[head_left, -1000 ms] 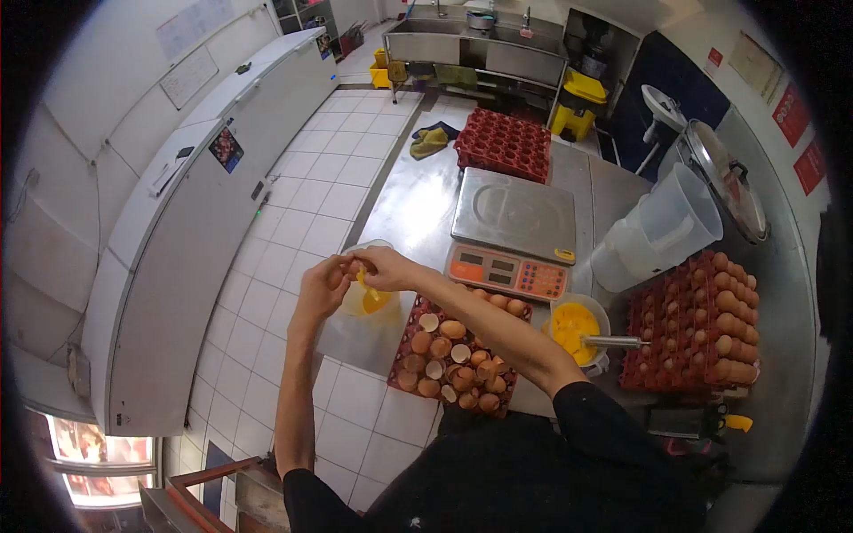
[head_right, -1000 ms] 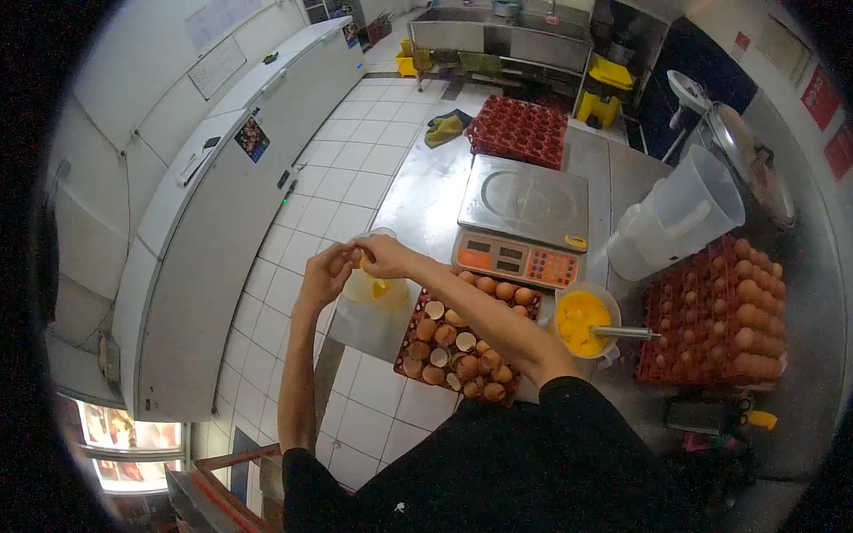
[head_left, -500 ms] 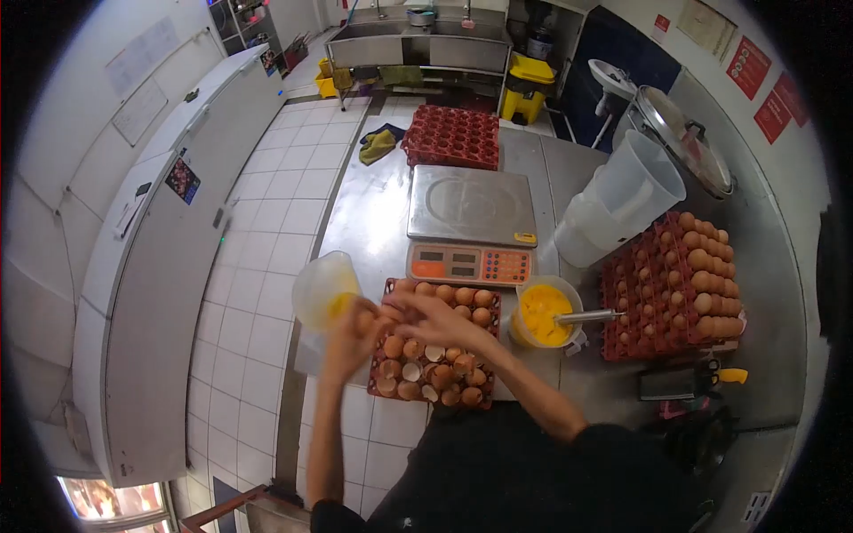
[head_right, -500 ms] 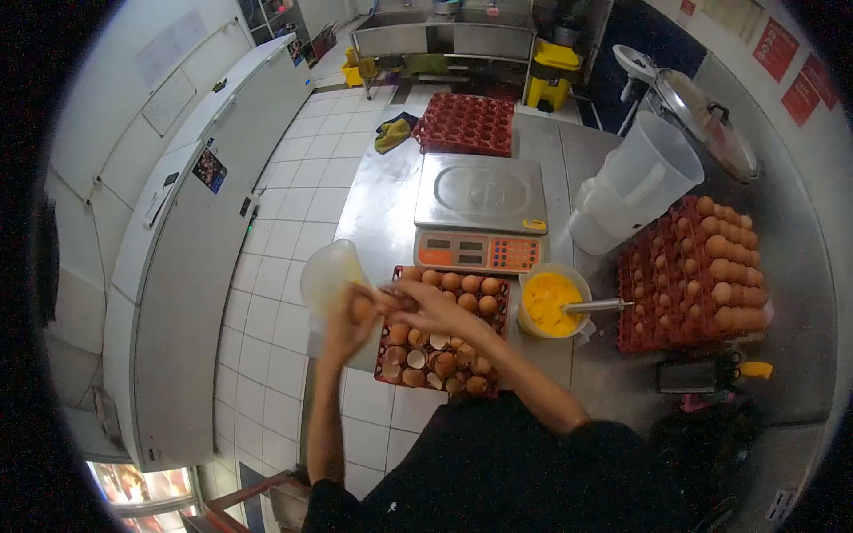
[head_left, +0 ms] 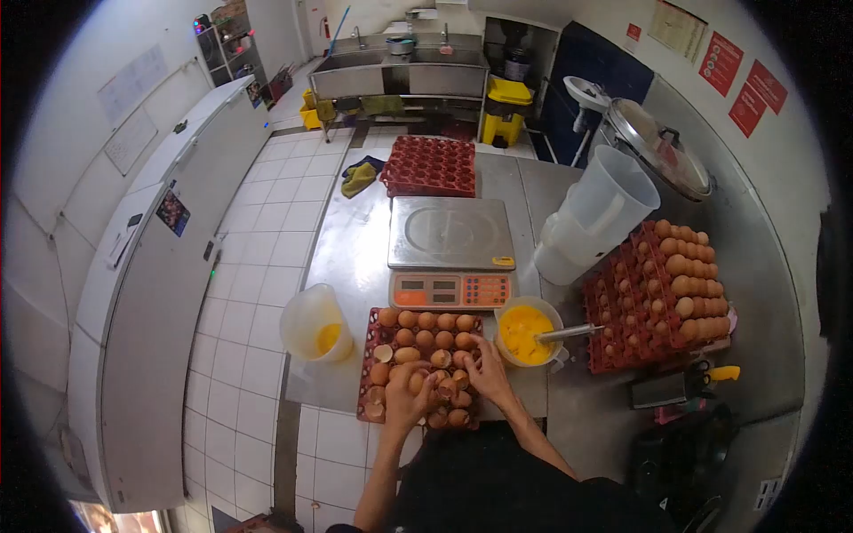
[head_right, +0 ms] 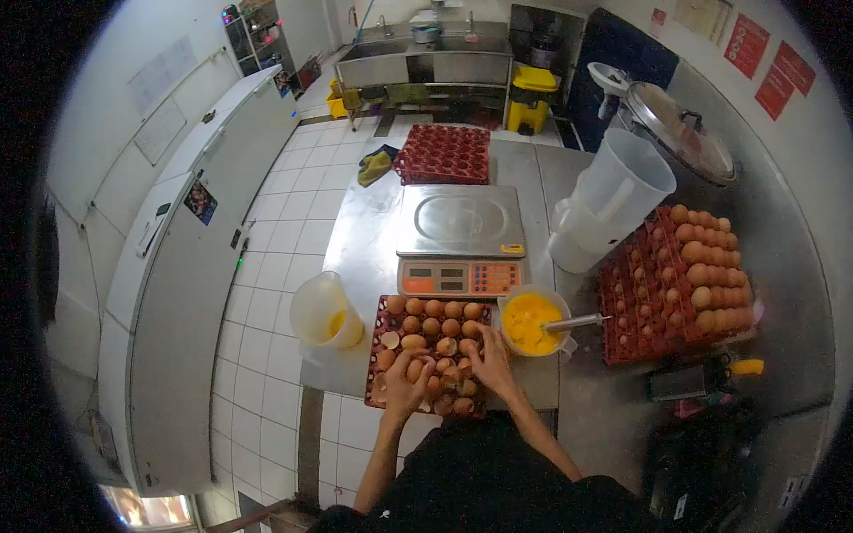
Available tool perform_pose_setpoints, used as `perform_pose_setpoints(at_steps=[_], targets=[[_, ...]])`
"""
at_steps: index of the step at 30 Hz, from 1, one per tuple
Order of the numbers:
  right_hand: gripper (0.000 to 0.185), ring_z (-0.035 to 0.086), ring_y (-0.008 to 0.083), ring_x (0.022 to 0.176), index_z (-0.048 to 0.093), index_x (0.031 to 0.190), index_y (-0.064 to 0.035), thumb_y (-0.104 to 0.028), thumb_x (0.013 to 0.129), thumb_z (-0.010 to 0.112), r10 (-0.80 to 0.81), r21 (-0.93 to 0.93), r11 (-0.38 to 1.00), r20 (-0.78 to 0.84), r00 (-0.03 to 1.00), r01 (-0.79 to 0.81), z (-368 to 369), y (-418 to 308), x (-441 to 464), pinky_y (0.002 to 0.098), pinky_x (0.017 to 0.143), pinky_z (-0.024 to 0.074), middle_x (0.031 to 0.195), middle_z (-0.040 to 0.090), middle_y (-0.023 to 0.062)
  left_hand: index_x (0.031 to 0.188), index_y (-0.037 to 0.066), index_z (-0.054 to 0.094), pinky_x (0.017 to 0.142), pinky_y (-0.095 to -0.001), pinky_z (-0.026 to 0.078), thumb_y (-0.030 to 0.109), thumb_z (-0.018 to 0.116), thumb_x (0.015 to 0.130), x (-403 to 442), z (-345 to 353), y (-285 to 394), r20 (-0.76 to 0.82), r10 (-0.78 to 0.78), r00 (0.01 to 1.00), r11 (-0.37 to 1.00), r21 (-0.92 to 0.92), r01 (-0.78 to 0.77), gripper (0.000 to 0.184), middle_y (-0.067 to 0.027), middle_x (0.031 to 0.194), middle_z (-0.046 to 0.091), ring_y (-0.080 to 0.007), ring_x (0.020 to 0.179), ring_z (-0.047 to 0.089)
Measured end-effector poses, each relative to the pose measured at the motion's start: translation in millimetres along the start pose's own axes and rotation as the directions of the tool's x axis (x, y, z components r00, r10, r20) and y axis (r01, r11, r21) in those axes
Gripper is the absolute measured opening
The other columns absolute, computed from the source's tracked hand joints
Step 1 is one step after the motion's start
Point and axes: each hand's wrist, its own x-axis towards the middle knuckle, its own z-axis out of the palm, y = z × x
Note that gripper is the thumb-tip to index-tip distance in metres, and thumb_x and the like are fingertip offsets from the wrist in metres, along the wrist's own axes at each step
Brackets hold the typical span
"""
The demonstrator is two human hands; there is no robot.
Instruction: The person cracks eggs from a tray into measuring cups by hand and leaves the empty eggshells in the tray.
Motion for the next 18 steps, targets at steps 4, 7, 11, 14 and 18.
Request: perform_pose_setpoints(at_steps=[4,7,11,14,18], targets=[[0.054,0.055,0.0480,0.123,0.042,0.146,-0.0028,-0.025,0.101,0.062,0.171,-0.284,0.951,0.139,0.975,-0.126,7.1,-6.9,31.6,0.0556,0.102,0.0468,0.140,0.050,0.0276,0.117,0.000,0.062,0.088,-0.0347,0.053,0.011,0.071,0.092,-40.0,-13.2,8.1,-0.122,-0.154,0.981,0.988,-0.040,0.150,0.029,-0.0139,0.105,0.067,-0.0241,0.100,0.067],[0.057,0.055,0.0516,0.119,0.040,0.146,-0.0008,-0.027,0.100,0.062,0.305,-0.416,0.878,0.101,0.947,-0.238,21.4,-10.4,48.1,0.0563,0.100,0.0475,0.136,0.050,0.0320,0.126,0.000,0.054,0.093,-0.0351,0.050,0.012,0.066,0.095,-65.9,-13.8,-12.8,-0.158,-0.187,0.970,0.981,-0.072,0.178,0.035,-0.0161,0.118,0.061,-0.0258,0.109,0.062],[0.059,0.055,0.0558,0.112,0.043,0.143,0.0001,-0.025,0.096,0.068,0.198,-0.326,0.939,0.242,0.950,-0.112,14.7,13.4,57.8,0.0574,0.095,0.0480,0.125,0.052,0.0400,0.133,-0.001,0.045,0.100,-0.0356,0.047,0.014,0.060,0.099,-80.1,-1.5,-25.5,-0.165,-0.287,0.943,0.926,-0.299,0.230,0.040,-0.0190,0.132,0.053,-0.0272,0.120,0.054],[0.050,0.061,0.0497,0.101,0.051,0.127,-0.0011,-0.022,0.086,0.070,0.010,-0.365,0.931,0.070,0.997,0.017,21.3,26.8,58.9,0.0569,0.086,0.0490,0.103,0.064,0.0283,0.133,0.000,0.047,0.106,-0.0387,0.044,0.013,0.061,0.100,-73.1,8.7,-30.7,-0.211,-0.266,0.941,0.954,-0.194,0.227,0.038,-0.0151,0.128,0.055,-0.0262,0.120,0.055],[0.051,0.058,0.0459,0.112,0.045,0.141,-0.0054,-0.027,0.097,0.059,0.061,-0.228,0.973,0.067,0.996,-0.045,8.9,-16.1,54.7,0.0526,0.095,0.0487,0.116,0.058,0.0284,0.137,0.007,0.057,0.100,-0.0386,0.051,0.010,0.072,0.093,-52.3,10.7,-17.5,-0.198,-0.108,0.974,0.993,-0.073,0.095,0.047,-0.0162,0.140,0.057,-0.0306,0.129,0.056]])
